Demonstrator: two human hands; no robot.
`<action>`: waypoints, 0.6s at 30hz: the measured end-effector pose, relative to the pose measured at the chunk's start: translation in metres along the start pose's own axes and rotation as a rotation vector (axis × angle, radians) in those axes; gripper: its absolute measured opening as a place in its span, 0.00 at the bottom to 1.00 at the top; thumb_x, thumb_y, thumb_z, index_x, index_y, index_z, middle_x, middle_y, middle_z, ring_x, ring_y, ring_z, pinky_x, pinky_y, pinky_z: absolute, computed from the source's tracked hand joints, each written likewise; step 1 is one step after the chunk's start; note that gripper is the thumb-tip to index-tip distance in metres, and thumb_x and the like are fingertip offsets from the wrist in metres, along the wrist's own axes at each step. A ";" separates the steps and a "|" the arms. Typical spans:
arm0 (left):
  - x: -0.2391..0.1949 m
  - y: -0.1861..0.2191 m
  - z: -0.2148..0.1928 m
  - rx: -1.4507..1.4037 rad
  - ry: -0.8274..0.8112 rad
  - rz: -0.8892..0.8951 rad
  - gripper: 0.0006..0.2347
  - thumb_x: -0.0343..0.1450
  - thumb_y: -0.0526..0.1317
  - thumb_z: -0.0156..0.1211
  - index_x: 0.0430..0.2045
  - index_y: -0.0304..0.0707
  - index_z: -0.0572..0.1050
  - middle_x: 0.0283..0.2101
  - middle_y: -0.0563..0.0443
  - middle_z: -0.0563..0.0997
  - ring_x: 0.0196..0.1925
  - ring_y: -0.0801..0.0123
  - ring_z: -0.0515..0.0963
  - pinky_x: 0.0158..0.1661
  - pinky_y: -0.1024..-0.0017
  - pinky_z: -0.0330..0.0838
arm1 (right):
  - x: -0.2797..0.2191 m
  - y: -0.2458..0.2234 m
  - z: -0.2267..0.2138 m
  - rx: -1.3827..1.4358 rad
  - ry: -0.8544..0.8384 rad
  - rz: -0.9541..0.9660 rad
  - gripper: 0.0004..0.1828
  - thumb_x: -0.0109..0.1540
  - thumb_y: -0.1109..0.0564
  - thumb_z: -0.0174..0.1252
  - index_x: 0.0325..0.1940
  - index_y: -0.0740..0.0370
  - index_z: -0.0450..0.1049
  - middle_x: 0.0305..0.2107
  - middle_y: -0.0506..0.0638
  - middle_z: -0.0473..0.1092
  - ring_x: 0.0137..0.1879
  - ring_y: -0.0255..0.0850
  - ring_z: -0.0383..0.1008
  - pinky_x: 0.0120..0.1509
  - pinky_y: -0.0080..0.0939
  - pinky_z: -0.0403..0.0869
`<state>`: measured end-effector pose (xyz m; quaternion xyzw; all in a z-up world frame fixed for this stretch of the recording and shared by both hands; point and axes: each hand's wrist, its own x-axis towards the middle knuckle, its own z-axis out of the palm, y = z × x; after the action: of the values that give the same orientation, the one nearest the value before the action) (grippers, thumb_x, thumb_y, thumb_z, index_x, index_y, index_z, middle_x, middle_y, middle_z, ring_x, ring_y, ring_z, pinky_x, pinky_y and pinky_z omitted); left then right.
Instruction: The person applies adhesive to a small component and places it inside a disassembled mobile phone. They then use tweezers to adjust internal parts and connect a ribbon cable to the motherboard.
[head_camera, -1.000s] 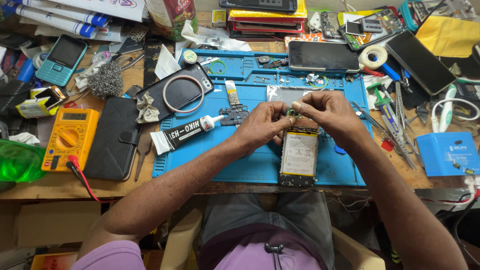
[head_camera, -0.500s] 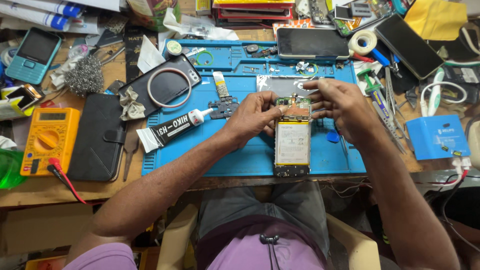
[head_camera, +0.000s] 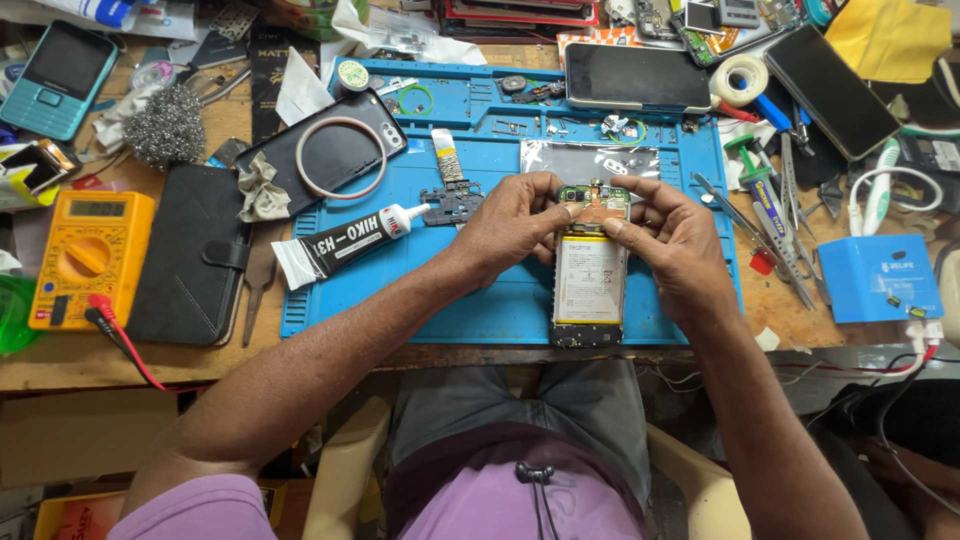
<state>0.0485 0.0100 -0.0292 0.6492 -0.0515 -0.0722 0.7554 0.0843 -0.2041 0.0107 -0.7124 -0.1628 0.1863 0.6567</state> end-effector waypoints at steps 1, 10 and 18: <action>0.000 -0.001 0.000 0.006 0.001 -0.004 0.11 0.76 0.42 0.56 0.39 0.30 0.74 0.32 0.49 0.82 0.30 0.78 0.83 0.27 0.80 0.81 | -0.001 0.000 -0.001 0.010 0.003 0.008 0.29 0.62 0.65 0.62 0.68 0.71 0.67 0.41 0.52 0.77 0.47 0.33 0.78 0.54 0.30 0.77; 0.002 -0.005 0.000 0.009 0.011 0.001 0.11 0.75 0.42 0.58 0.39 0.30 0.74 0.32 0.49 0.82 0.30 0.79 0.83 0.26 0.81 0.80 | 0.003 0.003 -0.003 0.068 -0.053 0.034 0.30 0.62 0.63 0.63 0.69 0.71 0.66 0.41 0.51 0.76 0.47 0.32 0.77 0.53 0.31 0.77; 0.003 -0.009 0.000 0.022 0.023 0.001 0.10 0.76 0.41 0.57 0.39 0.30 0.74 0.31 0.49 0.81 0.30 0.79 0.82 0.26 0.81 0.80 | 0.007 0.004 -0.008 0.005 -0.095 0.050 0.30 0.63 0.63 0.62 0.69 0.71 0.65 0.40 0.51 0.75 0.47 0.33 0.77 0.53 0.31 0.77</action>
<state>0.0510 0.0077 -0.0381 0.6581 -0.0442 -0.0638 0.7489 0.0947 -0.2083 0.0072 -0.7049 -0.1755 0.2366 0.6452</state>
